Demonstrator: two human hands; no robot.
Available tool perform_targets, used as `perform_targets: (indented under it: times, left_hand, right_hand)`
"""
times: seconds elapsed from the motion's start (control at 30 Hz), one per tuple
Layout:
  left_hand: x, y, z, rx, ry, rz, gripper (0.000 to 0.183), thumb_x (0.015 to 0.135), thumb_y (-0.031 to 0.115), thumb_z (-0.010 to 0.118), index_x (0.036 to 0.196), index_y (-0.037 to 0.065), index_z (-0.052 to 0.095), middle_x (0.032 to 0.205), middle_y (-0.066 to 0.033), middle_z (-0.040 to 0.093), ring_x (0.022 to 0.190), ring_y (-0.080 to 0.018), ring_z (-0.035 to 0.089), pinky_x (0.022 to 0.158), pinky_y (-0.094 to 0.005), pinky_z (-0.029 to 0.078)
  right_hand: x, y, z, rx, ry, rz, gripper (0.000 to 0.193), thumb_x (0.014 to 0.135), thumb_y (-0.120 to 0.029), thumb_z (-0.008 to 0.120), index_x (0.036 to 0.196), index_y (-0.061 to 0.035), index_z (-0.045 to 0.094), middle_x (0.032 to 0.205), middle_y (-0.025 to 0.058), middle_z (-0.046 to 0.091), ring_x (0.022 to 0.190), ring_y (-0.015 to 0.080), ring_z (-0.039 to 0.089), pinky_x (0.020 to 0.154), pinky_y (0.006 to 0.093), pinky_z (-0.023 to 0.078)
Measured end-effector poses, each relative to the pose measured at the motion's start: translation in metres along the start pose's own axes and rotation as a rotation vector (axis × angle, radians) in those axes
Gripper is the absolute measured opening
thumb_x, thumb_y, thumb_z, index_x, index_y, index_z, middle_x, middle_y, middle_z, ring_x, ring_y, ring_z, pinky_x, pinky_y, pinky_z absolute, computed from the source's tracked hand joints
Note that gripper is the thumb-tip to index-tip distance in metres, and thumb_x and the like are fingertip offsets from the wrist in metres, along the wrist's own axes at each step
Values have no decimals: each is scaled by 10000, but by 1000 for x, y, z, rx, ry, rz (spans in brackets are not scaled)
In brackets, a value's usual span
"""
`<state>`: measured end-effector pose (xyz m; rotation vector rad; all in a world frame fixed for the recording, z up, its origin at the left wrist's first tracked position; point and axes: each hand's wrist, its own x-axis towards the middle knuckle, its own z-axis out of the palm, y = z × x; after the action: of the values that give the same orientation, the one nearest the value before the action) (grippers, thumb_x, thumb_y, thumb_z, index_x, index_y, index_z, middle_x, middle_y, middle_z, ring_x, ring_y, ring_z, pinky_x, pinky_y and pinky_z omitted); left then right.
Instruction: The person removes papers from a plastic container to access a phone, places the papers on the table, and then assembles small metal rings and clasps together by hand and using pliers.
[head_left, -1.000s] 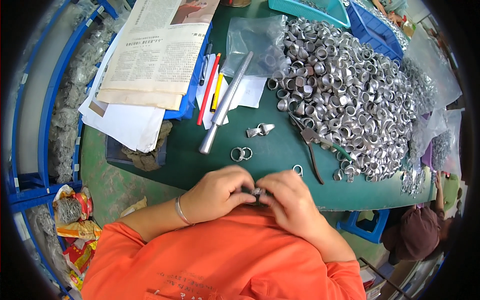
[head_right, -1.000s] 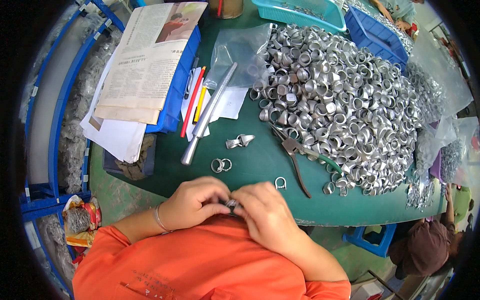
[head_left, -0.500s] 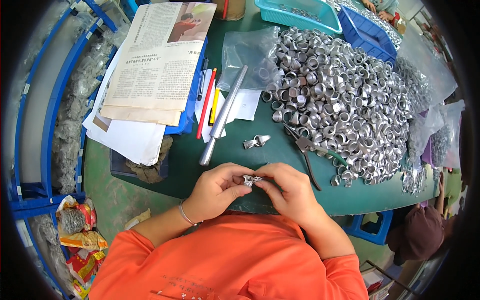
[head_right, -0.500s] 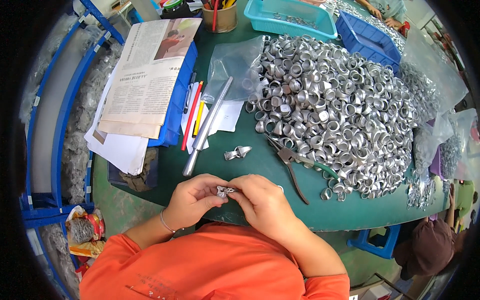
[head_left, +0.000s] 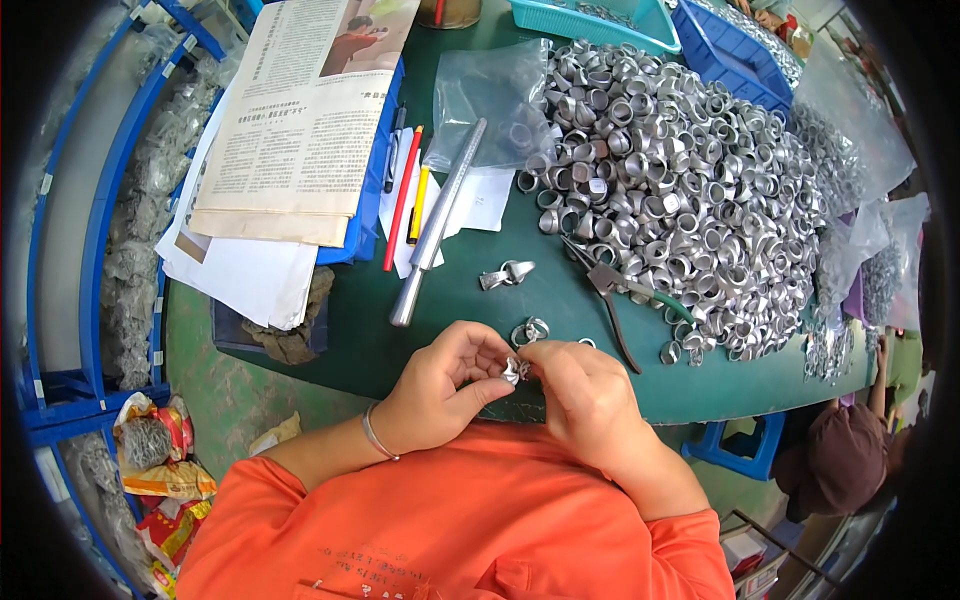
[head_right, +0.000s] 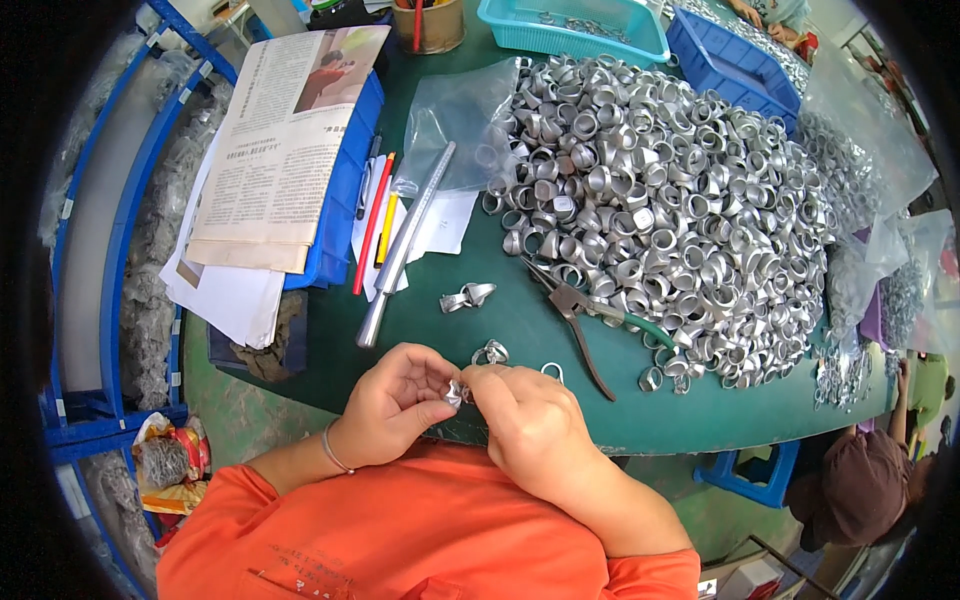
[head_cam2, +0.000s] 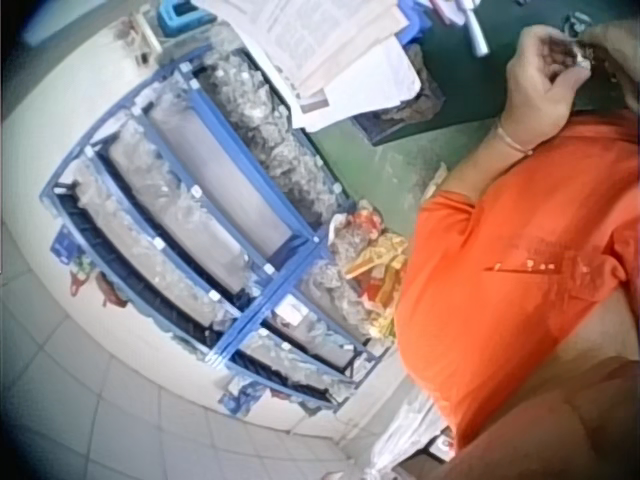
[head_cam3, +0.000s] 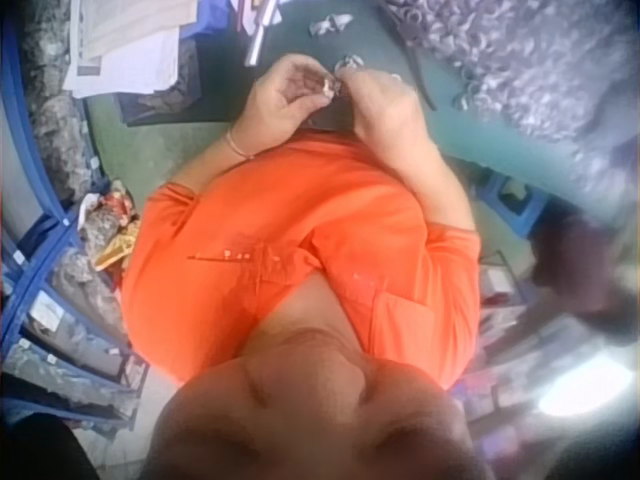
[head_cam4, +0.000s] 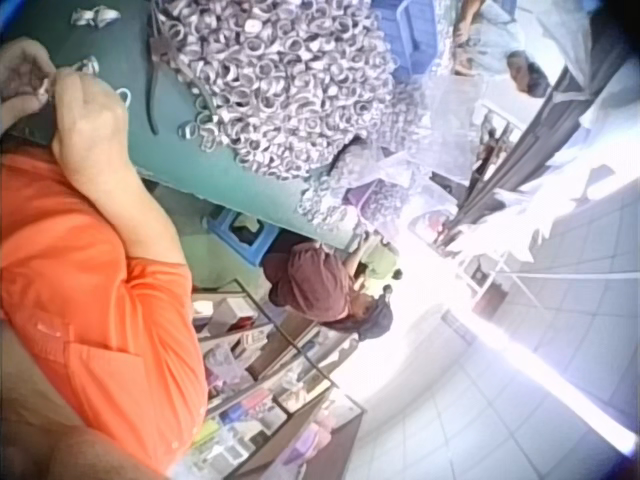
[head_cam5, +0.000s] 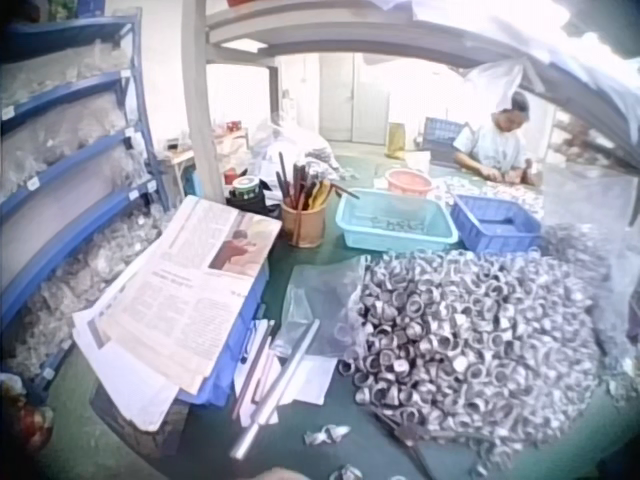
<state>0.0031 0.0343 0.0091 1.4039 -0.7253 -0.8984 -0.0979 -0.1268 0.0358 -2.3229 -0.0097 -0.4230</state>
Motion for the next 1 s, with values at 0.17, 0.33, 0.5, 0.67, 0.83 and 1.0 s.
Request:
perform_targets:
  times: [0.17, 0.33, 0.5, 0.67, 0.83, 1.0]
  left_hand:
    - [1, -3, 2, -263, 25, -129, 345, 882, -13, 586, 1191, -24, 434, 1069, -102, 570, 909, -138, 594, 823, -268, 497]
    - [2, 4, -2, -316, 2, -195, 265, 922, 41, 550, 1166, -42, 491, 1034, -93, 600, 857, -130, 601, 766, -255, 505]
    - [2, 8, -1, -324, 32, -156, 218, 930, 55, 545, 1128, -36, 530, 980, -63, 619, 821, -91, 588, 740, -225, 497]
    - [0, 8, 0, -334, 85, -104, 212, 925, 53, 552, 1120, -31, 545, 936, -70, 642, 768, -88, 607, 686, -212, 503]
    - [0, 19, 7, 168, 178, 62, 122, 851, 6, 630, 964, -30, 599, 796, -95, 646, 710, -121, 634, 596, -232, 499]
    - [7, 18, 3, 480, 216, 433, 125, 784, -30, 666, 899, -21, 618, 745, -135, 608, 636, -252, 601, 553, -304, 474]
  right_hand:
    - [-4, 2, 5, 24, 28, 53, 366, 656, 134, 526, 1001, 23, 577, 843, 150, 615, 750, 337, 620, 643, 383, 521]
    - [2, -3, 3, 126, 66, 102, 345, 694, 109, 591, 1029, 25, 577, 943, 154, 592, 777, 324, 619, 652, 362, 523]
    - [2, -6, -1, 116, 60, 71, 314, 739, 24, 693, 1036, 25, 589, 953, 147, 584, 778, 291, 618, 658, 337, 518]
    - [-3, -7, -1, 181, 25, 111, 312, 731, 36, 692, 1027, 24, 598, 939, 146, 589, 794, 292, 619, 665, 339, 514]
    - [-3, -9, 3, 203, 82, 136, 309, 728, 65, 674, 1023, 24, 592, 941, 149, 591, 828, 301, 614, 690, 343, 508]
    - [-1, -14, 1, 192, 125, 75, 335, 716, 91, 659, 1031, 31, 564, 952, 160, 579, 828, 314, 578, 725, 349, 483]
